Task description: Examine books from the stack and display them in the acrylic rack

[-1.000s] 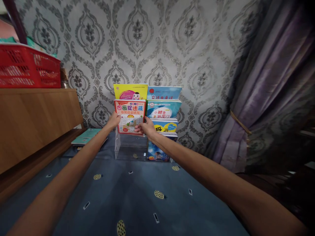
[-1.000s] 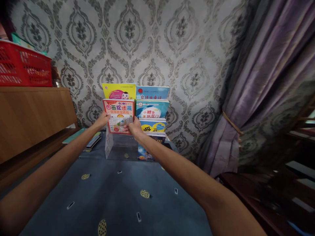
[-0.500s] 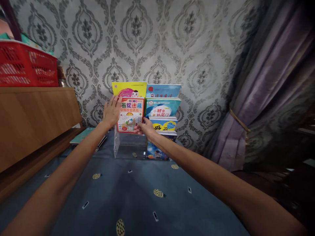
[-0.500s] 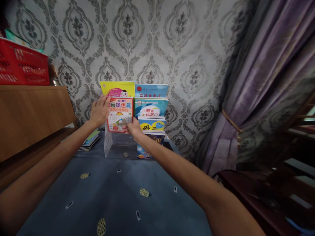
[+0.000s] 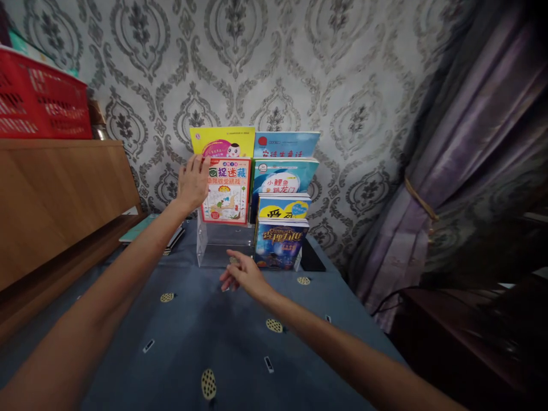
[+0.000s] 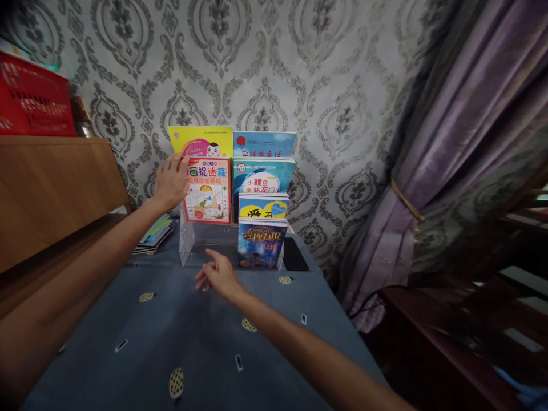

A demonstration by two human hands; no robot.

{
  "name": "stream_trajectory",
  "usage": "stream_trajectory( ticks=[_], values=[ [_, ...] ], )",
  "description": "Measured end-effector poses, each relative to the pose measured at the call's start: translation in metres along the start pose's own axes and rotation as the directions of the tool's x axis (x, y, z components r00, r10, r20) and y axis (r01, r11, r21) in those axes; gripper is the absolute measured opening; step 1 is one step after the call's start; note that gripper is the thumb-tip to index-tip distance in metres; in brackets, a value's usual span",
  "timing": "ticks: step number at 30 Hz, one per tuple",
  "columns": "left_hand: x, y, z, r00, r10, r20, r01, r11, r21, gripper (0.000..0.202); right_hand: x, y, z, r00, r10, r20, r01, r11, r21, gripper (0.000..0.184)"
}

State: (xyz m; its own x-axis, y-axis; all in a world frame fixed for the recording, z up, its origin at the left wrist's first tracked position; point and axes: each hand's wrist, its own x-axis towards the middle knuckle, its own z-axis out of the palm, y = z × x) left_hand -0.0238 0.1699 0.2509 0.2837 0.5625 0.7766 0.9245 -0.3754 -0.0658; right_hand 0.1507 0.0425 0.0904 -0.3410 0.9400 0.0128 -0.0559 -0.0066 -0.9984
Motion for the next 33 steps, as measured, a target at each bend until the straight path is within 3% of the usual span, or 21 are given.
stream_trajectory(
  ticks=[6,11,23,33],
  values=[
    [-0.003,-0.001,-0.003,1.000,0.014,-0.009,-0.014,1.000,0.012,0.067,-0.036,0.064,0.013,0.995,0.102,-0.004,-0.101,0.992,0.070,0.070],
    [-0.007,0.000,-0.007,1.000,0.009,-0.003,-0.009,1.000,-0.021,0.066,-0.056,0.094,0.024,0.989,0.143,0.025,-0.144,0.989,0.040,0.072],
    [-0.018,0.000,-0.021,0.999,0.037,-0.008,-0.037,0.999,-0.001,0.062,-0.055,0.101,0.049,0.991,0.107,0.084,-0.107,0.994,-0.005,0.071],
    [-0.025,-0.015,-0.027,0.997,0.076,0.027,-0.075,0.997,-0.021,0.059,-0.055,0.108,0.044,0.997,0.036,0.072,-0.036,0.999,-0.003,0.069]
  ],
)
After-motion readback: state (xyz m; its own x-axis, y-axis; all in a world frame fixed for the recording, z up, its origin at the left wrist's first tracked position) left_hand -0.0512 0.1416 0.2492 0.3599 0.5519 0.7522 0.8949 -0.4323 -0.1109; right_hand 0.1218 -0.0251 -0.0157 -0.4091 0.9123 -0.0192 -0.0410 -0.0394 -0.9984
